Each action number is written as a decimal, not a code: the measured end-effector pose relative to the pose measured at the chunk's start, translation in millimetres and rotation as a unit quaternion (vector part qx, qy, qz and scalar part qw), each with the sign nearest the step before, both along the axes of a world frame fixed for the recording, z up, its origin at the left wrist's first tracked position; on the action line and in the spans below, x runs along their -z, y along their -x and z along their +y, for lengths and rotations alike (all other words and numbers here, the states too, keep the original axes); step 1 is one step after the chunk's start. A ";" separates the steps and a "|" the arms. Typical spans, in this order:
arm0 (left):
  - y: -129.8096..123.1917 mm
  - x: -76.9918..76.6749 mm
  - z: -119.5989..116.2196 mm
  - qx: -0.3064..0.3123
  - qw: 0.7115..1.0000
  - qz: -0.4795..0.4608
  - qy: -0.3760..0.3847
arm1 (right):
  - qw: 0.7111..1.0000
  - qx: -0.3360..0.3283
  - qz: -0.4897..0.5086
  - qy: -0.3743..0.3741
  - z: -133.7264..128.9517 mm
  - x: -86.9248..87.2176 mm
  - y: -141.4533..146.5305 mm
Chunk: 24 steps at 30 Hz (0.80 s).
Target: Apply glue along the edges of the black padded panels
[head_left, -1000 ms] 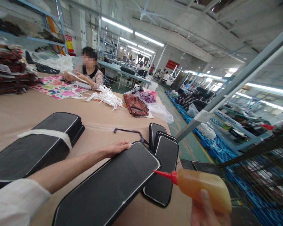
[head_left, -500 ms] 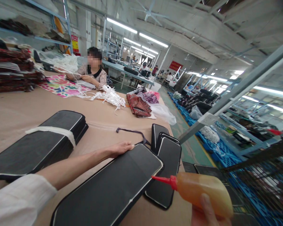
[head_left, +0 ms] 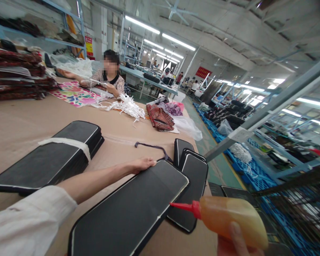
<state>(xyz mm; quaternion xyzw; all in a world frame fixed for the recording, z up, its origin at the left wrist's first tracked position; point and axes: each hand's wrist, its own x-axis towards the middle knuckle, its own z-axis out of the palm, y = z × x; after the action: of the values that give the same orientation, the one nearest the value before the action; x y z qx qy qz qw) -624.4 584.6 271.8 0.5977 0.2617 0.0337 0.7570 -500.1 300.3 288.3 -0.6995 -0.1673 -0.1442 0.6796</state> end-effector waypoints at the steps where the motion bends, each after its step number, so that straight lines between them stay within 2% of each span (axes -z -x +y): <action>1: -0.9 0.9 0.7 -0.003 1.000 0.000 0.004 | 1.000 -0.013 0.016 -0.008 1.3 -0.7 3.4; 5: -3.7 7.9 2.1 -0.026 0.999 -0.001 0.026 | 0.989 -0.085 0.113 -0.047 4.5 -5.0 13.6; 8: -2.0 19.4 -5.1 -0.053 0.998 0.006 0.044 | 0.964 -0.119 0.218 -0.098 6.7 -14.6 18.7; 12: 9.6 37.2 -27.7 -0.085 0.993 0.021 0.077 | 0.924 -0.102 0.303 -0.211 13.7 -37.1 24.4; 14: 19.3 39.7 -38.7 -0.090 0.991 0.021 0.095 | 0.914 -0.084 0.315 -0.244 16.2 -45.1 24.7; 17: 38.6 30.6 -49.5 -0.059 0.984 -0.036 0.166 | 0.908 -0.088 0.318 -0.258 15.2 -46.1 19.7; 19: 54.0 20.3 -54.1 0.000 0.969 -0.093 0.230 | 0.916 -0.098 0.298 -0.251 12.2 -42.6 14.1; 21: 69.2 11.9 -57.7 0.055 0.955 -0.109 0.269 | 0.931 -0.096 0.263 -0.235 9.2 -40.1 9.3; 22: 75.7 9.4 -59.0 0.064 0.953 -0.102 0.278 | 0.938 -0.094 0.245 -0.227 8.2 -40.0 7.7; 24: 85.3 7.2 -60.3 0.040 0.955 -0.081 0.281 | 0.948 -0.093 0.218 -0.213 7.6 -42.5 6.7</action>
<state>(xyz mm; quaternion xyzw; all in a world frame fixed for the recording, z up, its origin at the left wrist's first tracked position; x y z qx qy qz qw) -709.7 524.3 264.6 0.3661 0.1743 -0.0234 0.9138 -506.8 307.9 330.8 -0.5345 -0.0451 0.0431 0.8429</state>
